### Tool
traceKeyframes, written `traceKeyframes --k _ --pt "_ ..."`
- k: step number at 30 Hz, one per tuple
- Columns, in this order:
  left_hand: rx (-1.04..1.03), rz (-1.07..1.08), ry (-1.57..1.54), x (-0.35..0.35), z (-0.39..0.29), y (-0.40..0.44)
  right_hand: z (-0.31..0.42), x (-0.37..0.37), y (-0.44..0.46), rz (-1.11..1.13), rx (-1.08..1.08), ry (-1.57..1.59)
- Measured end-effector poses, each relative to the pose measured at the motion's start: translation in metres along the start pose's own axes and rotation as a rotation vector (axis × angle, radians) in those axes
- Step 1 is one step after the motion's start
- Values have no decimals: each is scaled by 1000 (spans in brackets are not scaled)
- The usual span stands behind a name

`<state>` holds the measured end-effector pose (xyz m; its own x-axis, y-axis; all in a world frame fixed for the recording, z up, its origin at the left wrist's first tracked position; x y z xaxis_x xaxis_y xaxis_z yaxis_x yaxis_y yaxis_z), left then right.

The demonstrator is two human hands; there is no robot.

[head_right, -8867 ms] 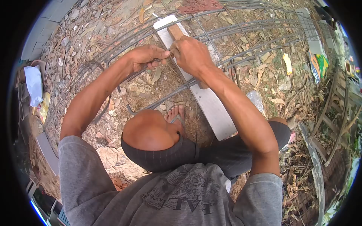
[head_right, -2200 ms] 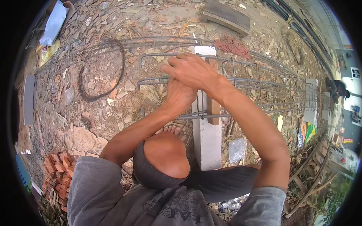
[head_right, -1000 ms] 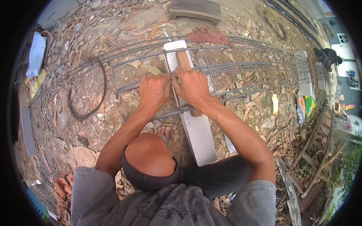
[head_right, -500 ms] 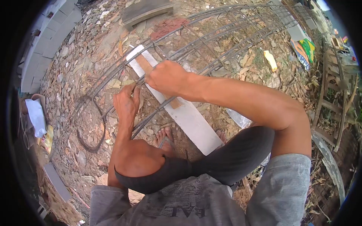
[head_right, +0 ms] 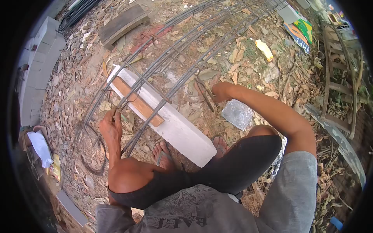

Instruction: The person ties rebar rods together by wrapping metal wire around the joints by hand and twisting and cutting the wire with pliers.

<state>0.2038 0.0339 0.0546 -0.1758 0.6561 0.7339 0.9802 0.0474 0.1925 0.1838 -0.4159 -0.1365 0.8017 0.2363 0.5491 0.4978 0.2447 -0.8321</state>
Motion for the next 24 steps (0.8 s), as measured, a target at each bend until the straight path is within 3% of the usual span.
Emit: traceKeyframes --k 3,9,12,15,16,18,19,24 --pt "-83 -4 8 3 -10 2 -37 -44 85 -30 -57 -29" --pt "-48 1 48 3 3 -2 -30 -83 127 -314 -432 239" --pt "-15 18 26 -1 7 -2 -19 -48 83 -267 -276 153" --pt "4 8 -25 3 7 1 -37 -79 74 191 -113 569" --pt "2 -1 -41 5 4 1 -35 -66 55 146 46 679" --pt "8 4 -81 3 4 0 -45 -64 18 162 -88 816" --pt "16 16 -102 2 8 2 -51 -53 -21 207 -382 830" --pt "12 19 -128 3 13 0 31 62 -157 239 -170 514"
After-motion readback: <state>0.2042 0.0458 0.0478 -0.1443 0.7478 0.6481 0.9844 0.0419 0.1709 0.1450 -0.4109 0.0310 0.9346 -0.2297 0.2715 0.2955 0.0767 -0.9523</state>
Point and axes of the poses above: each hand's wrist, its own y-axis towards the middle knuckle, its own x-axis out of the back of the hand, z = x × y, the point moved 10 cm from there along y, towards the middle knuckle, and after that the axes turned 11 degrees about -y, right-handed, at the moved point
